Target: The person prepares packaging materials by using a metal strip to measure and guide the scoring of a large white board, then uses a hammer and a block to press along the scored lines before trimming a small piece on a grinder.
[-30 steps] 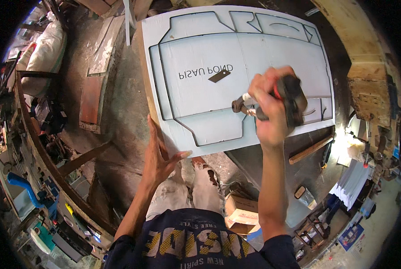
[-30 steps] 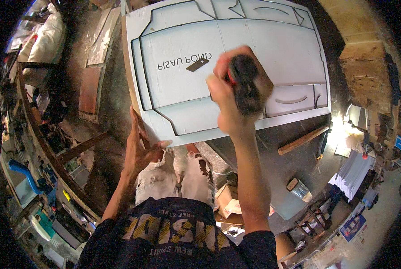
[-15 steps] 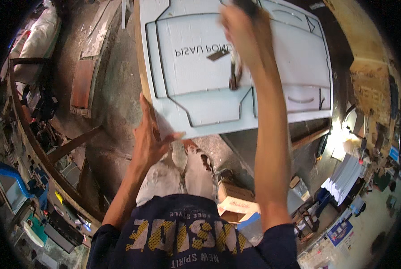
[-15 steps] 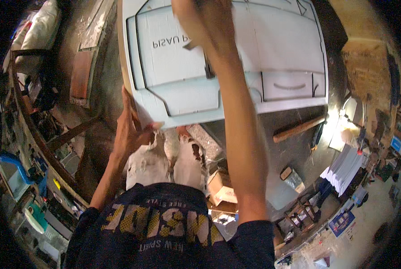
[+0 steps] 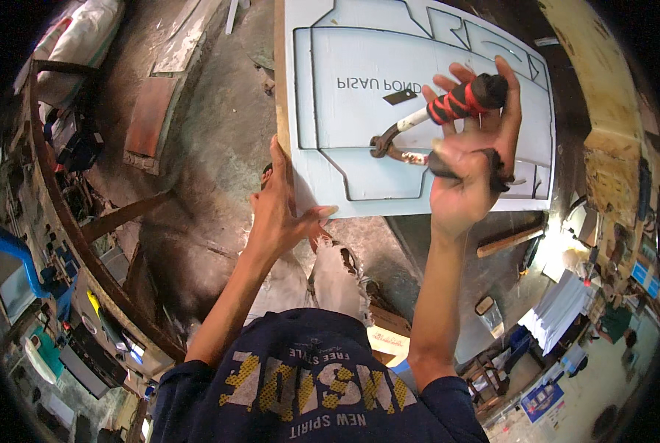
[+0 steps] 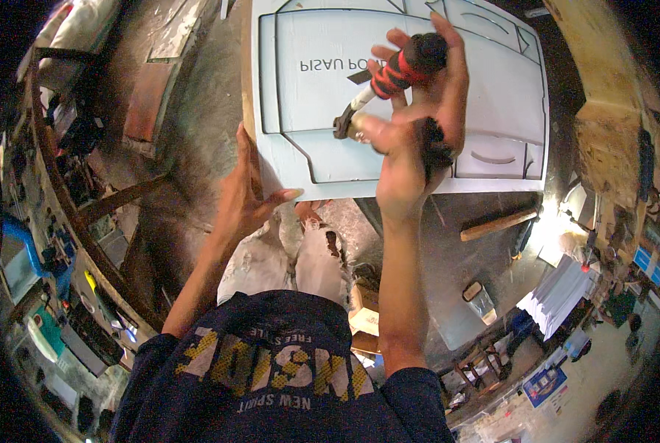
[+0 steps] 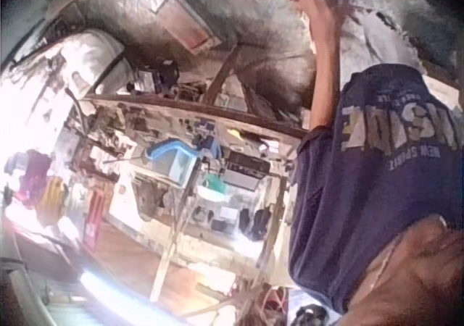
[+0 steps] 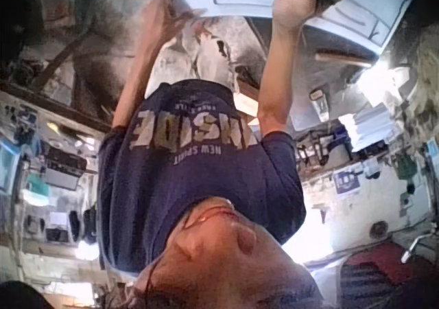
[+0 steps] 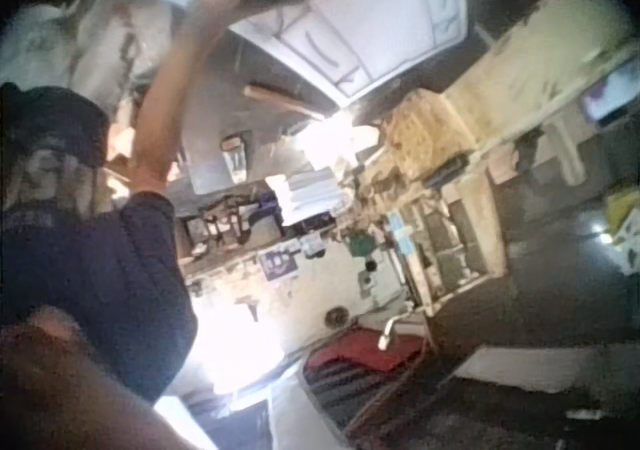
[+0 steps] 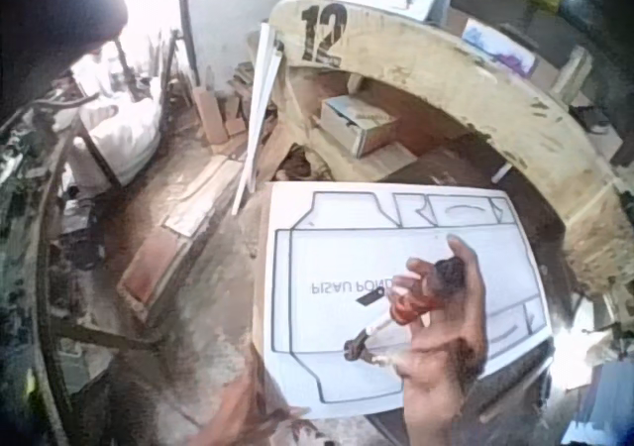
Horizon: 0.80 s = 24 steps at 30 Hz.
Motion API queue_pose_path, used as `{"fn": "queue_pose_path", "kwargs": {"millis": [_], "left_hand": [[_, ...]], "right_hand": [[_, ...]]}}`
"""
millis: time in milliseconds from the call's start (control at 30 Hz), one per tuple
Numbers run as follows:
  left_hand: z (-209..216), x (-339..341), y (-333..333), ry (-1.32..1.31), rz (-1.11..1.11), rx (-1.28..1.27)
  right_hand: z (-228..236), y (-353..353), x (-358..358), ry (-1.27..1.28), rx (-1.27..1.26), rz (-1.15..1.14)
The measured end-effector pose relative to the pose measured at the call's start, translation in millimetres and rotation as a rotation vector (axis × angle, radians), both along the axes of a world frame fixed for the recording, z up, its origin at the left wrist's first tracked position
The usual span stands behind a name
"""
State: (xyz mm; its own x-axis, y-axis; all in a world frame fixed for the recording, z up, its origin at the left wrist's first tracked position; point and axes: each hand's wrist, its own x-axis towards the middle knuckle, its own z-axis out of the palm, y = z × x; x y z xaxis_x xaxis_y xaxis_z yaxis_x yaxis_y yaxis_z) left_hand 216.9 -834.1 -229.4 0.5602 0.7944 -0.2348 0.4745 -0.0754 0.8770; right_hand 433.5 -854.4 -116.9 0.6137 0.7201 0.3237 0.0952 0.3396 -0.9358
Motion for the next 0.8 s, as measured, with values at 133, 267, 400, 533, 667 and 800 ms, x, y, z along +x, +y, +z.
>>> {"fn": "queue_pose_path", "kwargs": {"millis": [133, 267, 400, 533, 667, 800], "left_hand": [[-7.6, 0.3, -0.3, -0.062, -0.001, 0.049], [-2.7, 1.7, -5.3, 0.098, -0.035, 0.033], [6.6, 8.7, 9.1, 0.171, -0.051, -0.002], [-8.4, -5.5, 2.3, 0.037, -0.009, 0.058], [11.5, 10.1, -3.8, 0.224, -0.066, 0.066], [-5.9, 1.2, 10.8, 0.078, -0.045, 0.075]], "right_hand": [[-6.3, -6.0, -25.0, -0.152, -0.102, -0.004], [-20.8, 68.0, 12.1, -0.252, -0.571, -0.025], [-34.3, 113.2, 20.7, -0.368, -0.502, 0.023], [-21.9, 16.0, -35.7, -0.037, -0.241, 0.053], [-46.9, 19.1, 0.0, -0.596, -0.425, -0.065], [-15.0, 97.4, -3.6, -0.138, -0.481, -0.064]]}}
